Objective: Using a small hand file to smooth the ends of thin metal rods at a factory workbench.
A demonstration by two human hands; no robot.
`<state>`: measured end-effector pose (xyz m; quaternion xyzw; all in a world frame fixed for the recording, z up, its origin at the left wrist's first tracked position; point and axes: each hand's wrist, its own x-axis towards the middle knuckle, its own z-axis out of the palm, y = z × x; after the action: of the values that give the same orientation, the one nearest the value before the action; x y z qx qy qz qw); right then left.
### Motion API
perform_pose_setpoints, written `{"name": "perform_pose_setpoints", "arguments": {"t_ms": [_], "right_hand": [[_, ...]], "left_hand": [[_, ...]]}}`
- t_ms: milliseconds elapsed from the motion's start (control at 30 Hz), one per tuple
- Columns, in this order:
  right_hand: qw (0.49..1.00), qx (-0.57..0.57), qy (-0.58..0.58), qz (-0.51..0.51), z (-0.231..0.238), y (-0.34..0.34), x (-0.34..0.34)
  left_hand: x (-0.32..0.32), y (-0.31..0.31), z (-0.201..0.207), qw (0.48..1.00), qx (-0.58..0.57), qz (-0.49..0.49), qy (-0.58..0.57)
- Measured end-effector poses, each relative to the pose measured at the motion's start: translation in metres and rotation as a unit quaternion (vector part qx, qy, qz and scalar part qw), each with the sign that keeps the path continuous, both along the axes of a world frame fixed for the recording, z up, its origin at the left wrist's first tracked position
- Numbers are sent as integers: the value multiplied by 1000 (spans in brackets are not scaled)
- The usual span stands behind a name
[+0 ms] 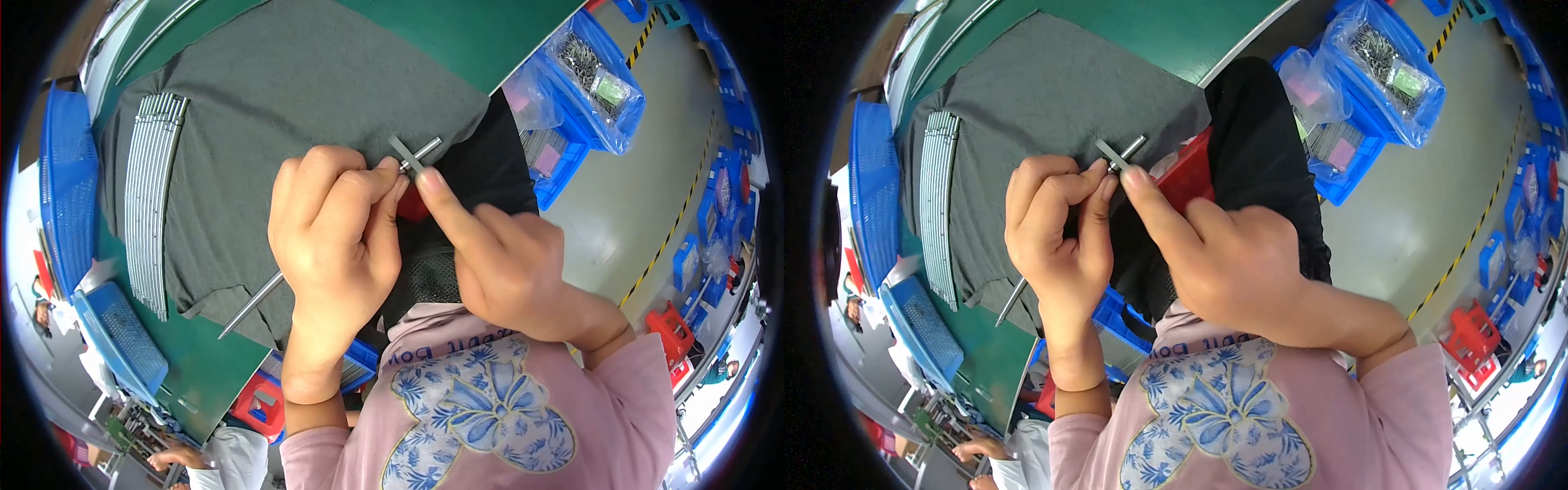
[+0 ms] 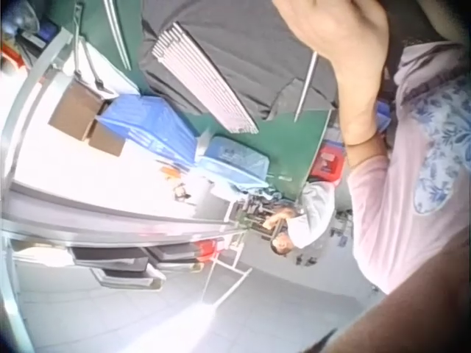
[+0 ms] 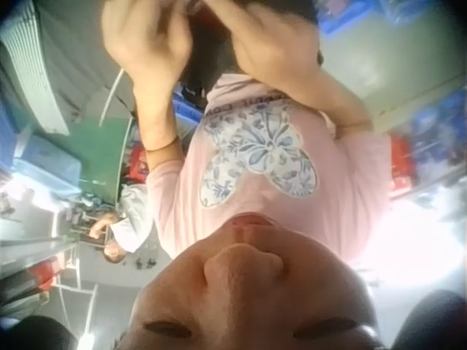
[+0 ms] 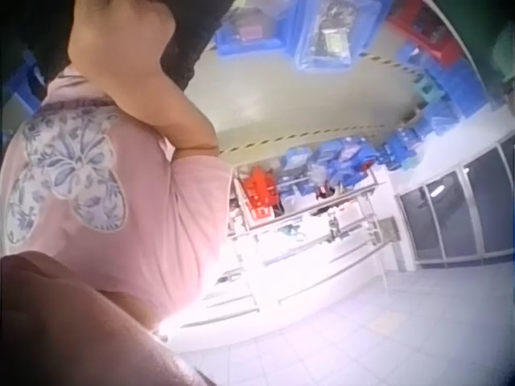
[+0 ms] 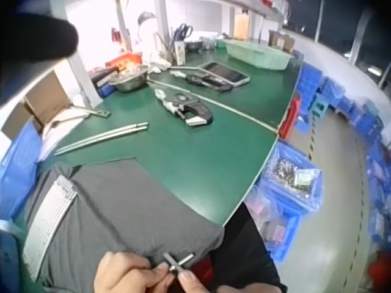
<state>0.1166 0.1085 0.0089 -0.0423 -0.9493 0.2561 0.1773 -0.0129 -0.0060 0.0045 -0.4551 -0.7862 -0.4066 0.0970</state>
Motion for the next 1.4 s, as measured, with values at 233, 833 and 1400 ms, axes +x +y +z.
{"name": "perform_pose_setpoints", "arguments": {"t_ms": [233,833,1400], "right_hand": [[996,-72,56,10,-27,7,42],[961,-234,77,-128,-15,4,-43],[937,-297,136,-128,-41,50,-23]], "left_hand": [[0,-3,3,1000,-15,4,-9],[4,-4,3,999,-30,10,-36],[15,-7,31,999,-21,27,-39]]}}
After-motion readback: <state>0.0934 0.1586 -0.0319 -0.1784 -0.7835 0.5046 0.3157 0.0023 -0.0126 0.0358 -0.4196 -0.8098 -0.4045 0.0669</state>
